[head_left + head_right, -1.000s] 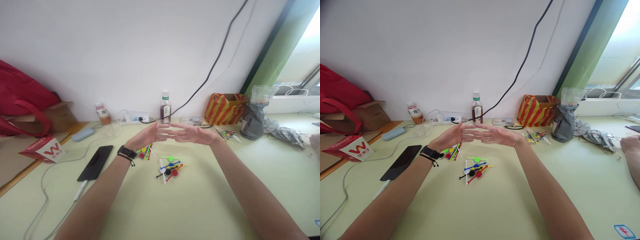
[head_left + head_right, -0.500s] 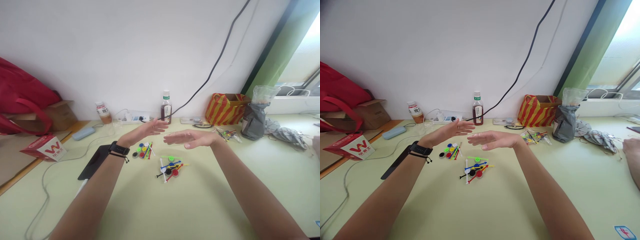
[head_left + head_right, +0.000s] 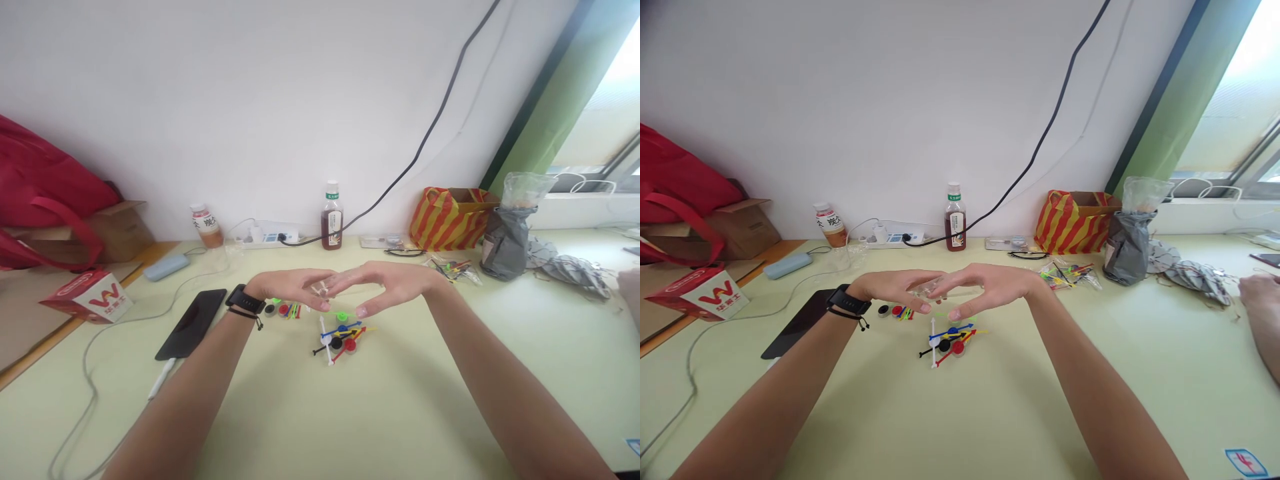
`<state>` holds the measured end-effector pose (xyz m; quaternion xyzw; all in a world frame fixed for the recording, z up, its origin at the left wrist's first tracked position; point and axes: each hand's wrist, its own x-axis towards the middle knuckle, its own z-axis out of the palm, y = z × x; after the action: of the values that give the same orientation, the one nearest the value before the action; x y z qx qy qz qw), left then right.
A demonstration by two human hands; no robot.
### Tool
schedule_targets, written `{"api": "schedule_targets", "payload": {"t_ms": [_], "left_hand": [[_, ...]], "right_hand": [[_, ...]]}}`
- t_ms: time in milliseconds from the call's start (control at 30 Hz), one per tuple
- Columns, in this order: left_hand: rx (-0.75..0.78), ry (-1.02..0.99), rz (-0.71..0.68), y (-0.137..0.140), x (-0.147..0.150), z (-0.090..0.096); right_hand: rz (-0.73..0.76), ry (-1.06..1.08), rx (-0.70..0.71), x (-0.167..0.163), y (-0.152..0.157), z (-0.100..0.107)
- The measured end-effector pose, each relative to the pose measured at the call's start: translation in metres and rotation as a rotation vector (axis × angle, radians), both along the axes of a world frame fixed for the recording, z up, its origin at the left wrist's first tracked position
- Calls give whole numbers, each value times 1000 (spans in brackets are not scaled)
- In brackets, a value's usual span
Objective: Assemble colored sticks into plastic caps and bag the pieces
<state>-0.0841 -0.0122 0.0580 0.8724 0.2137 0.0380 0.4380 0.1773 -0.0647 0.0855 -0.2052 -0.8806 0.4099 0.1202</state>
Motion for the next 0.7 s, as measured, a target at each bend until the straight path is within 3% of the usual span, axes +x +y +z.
{"api": "schedule_targets", "payload": {"t_ms": [133, 267, 333, 400, 533, 600, 700], "left_hand": [[-76, 75, 111, 13, -14, -11], [-33, 149, 284, 22, -36, -11], [-22, 139, 357, 24, -47, -7], [-3, 114, 402, 24, -55, -4], [11, 94, 434, 25, -58, -2], [20, 99, 434, 25, -56, -3], [50, 113, 417, 25, -52, -4]], "right_hand": [[-154, 9, 25, 13, 9, -7], [-573, -61, 115, 30, 31, -31], [-733, -252, 188, 34, 42, -47], [-665, -334, 149, 31, 48, -62], [-248, -408, -65, 9, 48, -82], [-191, -437, -92, -4, 47, -88], [-224, -424, -47, -11, 48, -92]]}}
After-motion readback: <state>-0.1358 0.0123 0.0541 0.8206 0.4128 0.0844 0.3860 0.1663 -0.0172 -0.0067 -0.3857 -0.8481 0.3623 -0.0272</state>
